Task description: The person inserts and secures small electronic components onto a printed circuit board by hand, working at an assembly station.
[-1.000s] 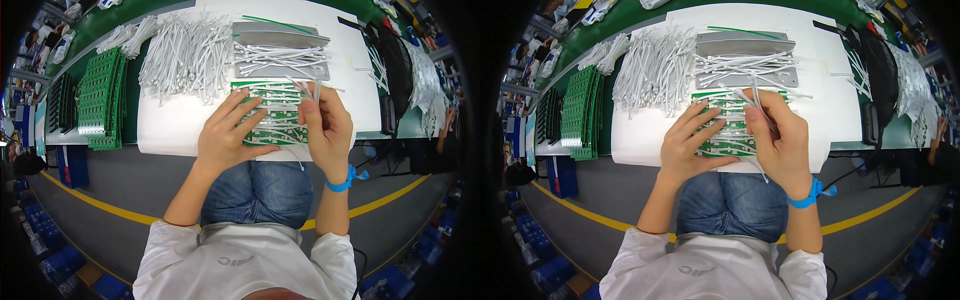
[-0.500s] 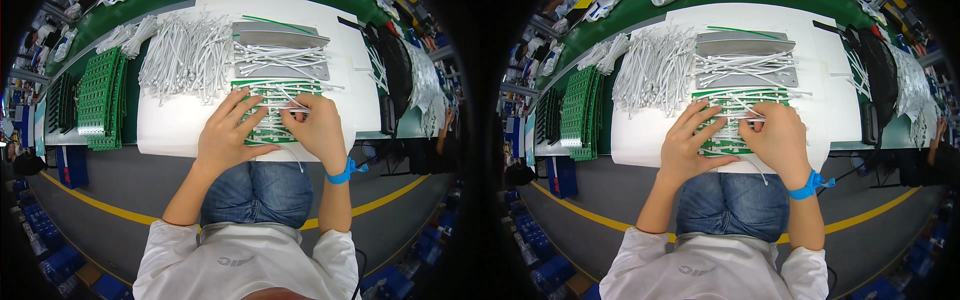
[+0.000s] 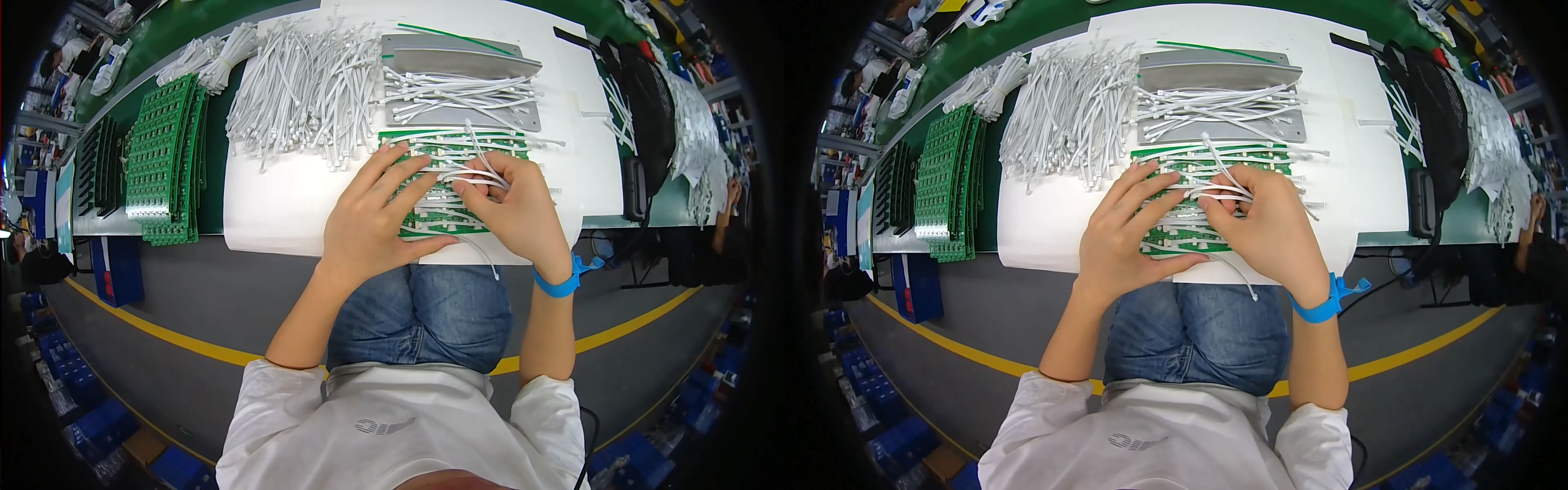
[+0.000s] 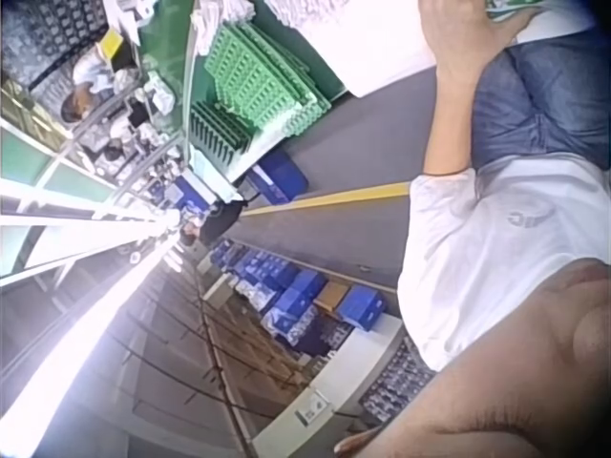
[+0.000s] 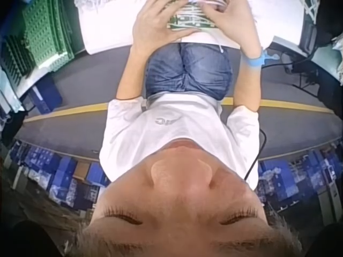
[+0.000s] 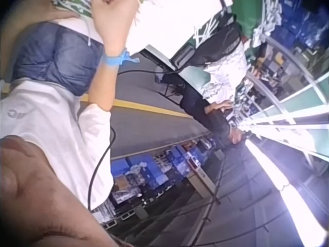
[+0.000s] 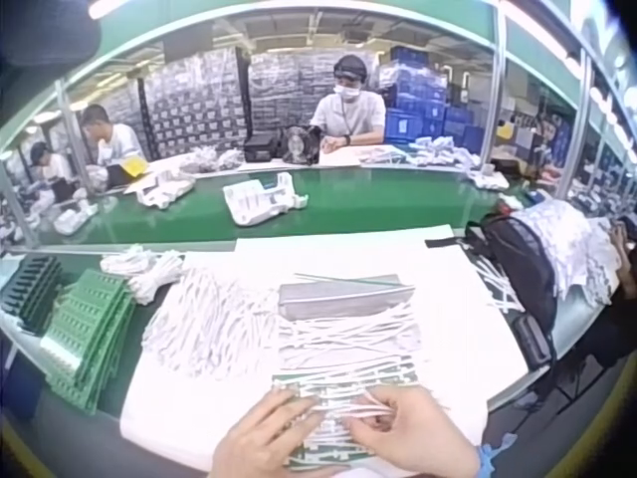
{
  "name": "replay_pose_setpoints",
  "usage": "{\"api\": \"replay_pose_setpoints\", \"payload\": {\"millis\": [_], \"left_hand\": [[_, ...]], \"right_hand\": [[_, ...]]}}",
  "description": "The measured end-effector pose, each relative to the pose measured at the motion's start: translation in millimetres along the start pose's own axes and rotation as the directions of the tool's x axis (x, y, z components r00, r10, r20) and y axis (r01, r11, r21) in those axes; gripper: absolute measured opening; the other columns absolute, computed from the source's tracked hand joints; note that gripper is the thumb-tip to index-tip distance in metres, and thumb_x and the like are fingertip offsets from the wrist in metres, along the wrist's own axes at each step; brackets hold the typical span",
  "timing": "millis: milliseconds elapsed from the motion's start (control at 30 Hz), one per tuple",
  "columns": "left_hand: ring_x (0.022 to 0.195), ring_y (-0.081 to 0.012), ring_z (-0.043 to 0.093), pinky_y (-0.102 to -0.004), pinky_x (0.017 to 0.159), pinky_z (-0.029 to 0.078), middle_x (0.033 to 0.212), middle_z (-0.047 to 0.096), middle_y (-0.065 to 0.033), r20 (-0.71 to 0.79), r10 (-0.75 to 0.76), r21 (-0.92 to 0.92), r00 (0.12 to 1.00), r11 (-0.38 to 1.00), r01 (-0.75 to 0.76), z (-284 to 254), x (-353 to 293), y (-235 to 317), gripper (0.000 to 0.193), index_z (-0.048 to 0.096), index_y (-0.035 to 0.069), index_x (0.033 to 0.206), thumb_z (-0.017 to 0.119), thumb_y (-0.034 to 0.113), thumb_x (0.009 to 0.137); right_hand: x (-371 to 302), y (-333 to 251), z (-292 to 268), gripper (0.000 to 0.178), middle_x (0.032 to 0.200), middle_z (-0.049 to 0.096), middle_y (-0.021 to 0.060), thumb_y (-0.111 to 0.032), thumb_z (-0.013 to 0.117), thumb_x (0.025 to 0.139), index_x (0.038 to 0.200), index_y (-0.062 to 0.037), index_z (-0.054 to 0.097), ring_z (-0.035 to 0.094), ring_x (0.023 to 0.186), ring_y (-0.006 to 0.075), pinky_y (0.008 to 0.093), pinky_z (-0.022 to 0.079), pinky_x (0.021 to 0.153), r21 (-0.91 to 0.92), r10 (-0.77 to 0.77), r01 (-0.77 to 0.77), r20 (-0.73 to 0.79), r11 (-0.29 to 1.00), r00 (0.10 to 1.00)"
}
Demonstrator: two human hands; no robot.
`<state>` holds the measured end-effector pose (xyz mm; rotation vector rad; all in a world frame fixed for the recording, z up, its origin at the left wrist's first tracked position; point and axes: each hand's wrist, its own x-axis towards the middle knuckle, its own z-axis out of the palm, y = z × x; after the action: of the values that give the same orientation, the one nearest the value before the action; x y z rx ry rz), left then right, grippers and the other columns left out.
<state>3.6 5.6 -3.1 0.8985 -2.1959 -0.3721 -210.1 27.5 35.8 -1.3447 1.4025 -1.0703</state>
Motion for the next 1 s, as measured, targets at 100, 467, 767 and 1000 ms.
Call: {"api": "replay_pose_setpoints", "payload": {"millis": [100, 467, 767, 1000], "left_hand": [[0.135, -0.0363, 0.061, -0.0521, 0.117, 0.051, 0.136, 0.069, -0.0091, 0.003, 0.004, 0.000, 1.000, 1.000, -0.004, 1, -1, -1, 0.068, 0.076, 0.006, 0.120, 0.098, 0.046, 0.069], [0.136, -0.0362, 0.060, -0.0514, 0.116, 0.051, 0.136, 0.069, -0.0085, -0.012, 0.013, 0.014, 1.000, 1.000, -0.013, 3, -2, -2, 0.069, 0.076, 0.008, 0.122, 0.098, 0.046, 0.068], [0.137, -0.0368, 0.060, -0.0499, 0.115, 0.051, 0.137, 0.069, -0.0079, -0.020, -0.037, -0.085, 0.999, 0.996, 0.035, -4, 1, 1, 0.067, 0.076, 0.010, 0.124, 0.097, 0.045, 0.070], [0.136, -0.0370, 0.061, -0.0494, 0.112, 0.053, 0.136, 0.071, -0.0083, -0.022, 0.005, -0.003, 1.000, 1.000, -0.006, 1, -1, 0, 0.060, 0.079, 0.012, 0.122, 0.097, 0.035, 0.069]], "right_hand": [[2, -1, -2, 0.013, 0.075, 0.066, 0.0070, -0.006, 0.078, 0.091, 0.094, 0.0063, 0.073, 0.057, 0.067, 0.0088, 0.0266, 0.049, 0.059, -0.090, 0.082, -0.082, 0.002, 0.993, 0.997], [5, 1, -2, 0.015, 0.088, 0.074, 0.0161, -0.005, 0.078, 0.086, 0.099, 0.0015, 0.075, 0.071, 0.068, 0.0288, 0.0362, 0.054, 0.062, -0.393, -0.231, 0.210, -0.006, 0.895, 0.973], [4, -6, 1, 0.009, 0.084, 0.075, 0.0175, -0.003, 0.073, 0.090, 0.097, 0.0022, 0.071, 0.073, 0.068, 0.0300, 0.0374, 0.055, 0.062, -0.430, -0.212, 0.188, -0.010, 0.883, 0.977], [3, 0, 3, 0.013, 0.075, 0.072, 0.0190, -0.009, 0.073, 0.085, 0.088, 0.0038, 0.072, 0.071, 0.065, 0.0349, 0.0409, 0.054, 0.062, -0.411, -0.101, 0.058, -0.082, 0.910, 0.992]]}}
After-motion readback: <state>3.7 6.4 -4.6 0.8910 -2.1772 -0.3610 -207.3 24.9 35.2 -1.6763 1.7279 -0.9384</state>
